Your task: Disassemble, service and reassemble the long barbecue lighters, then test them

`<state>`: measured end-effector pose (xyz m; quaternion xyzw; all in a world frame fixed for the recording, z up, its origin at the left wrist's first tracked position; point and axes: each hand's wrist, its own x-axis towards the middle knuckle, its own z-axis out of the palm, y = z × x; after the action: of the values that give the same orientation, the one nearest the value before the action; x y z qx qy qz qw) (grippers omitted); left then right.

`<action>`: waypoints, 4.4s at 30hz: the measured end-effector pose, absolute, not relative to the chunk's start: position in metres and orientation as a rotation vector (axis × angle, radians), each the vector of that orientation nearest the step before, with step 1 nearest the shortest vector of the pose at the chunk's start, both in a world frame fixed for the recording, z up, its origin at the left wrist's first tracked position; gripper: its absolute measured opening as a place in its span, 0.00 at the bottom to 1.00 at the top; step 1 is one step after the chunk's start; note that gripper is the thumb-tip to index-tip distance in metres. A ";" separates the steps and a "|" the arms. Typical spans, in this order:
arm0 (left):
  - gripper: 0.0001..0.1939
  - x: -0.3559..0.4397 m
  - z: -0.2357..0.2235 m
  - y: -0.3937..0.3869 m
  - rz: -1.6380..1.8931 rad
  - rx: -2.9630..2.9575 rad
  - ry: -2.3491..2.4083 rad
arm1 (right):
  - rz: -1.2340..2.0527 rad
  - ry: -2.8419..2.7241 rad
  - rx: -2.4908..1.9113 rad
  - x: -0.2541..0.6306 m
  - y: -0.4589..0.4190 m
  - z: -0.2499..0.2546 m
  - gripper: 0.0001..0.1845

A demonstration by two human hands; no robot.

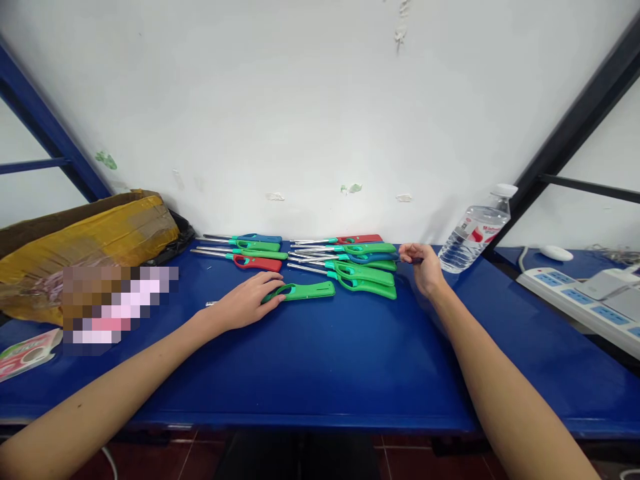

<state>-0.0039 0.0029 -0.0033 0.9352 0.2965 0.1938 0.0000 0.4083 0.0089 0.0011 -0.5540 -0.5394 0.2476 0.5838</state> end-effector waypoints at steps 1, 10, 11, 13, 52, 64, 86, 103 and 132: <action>0.17 -0.004 -0.004 0.003 0.617 2.936 0.927 | 0.608 -1.272 -1.299 0.411 0.007 0.003 0.14; 0.18 -0.003 -0.003 0.002 0.562 2.956 0.935 | 0.818 -1.497 -1.428 0.441 -0.008 0.016 0.20; 0.18 -0.004 -0.003 0.002 0.563 2.957 0.934 | 0.810 -1.516 -1.455 0.442 -0.008 0.016 0.20; 0.18 -0.004 -0.004 0.002 0.556 2.961 0.933 | 0.795 -1.554 -1.517 0.440 -0.006 0.012 0.17; 0.18 -0.008 -0.003 0.009 0.423 2.972 0.882 | -0.116 -1.460 -1.757 0.422 -0.014 0.011 0.11; 0.21 -0.016 0.005 0.017 0.509 3.036 0.910 | -0.204 -2.387 -1.160 0.228 -0.023 0.010 0.19; 0.13 -0.014 0.005 0.010 0.514 2.938 0.919 | 0.055 -2.519 -1.115 0.260 -0.023 0.002 0.18; 0.17 -0.006 -0.003 0.010 0.525 2.687 0.939 | 0.011 -2.532 -1.092 0.247 -0.031 0.000 0.17; 0.17 -0.003 -0.004 0.011 0.647 2.687 0.953 | -0.267 -2.477 -0.920 0.251 -0.029 0.005 0.18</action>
<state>-0.0026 0.0111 -0.0039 0.9137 0.3240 0.2199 0.1087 0.2513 -0.0286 0.0045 -0.3363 -0.9053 -0.0978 0.2406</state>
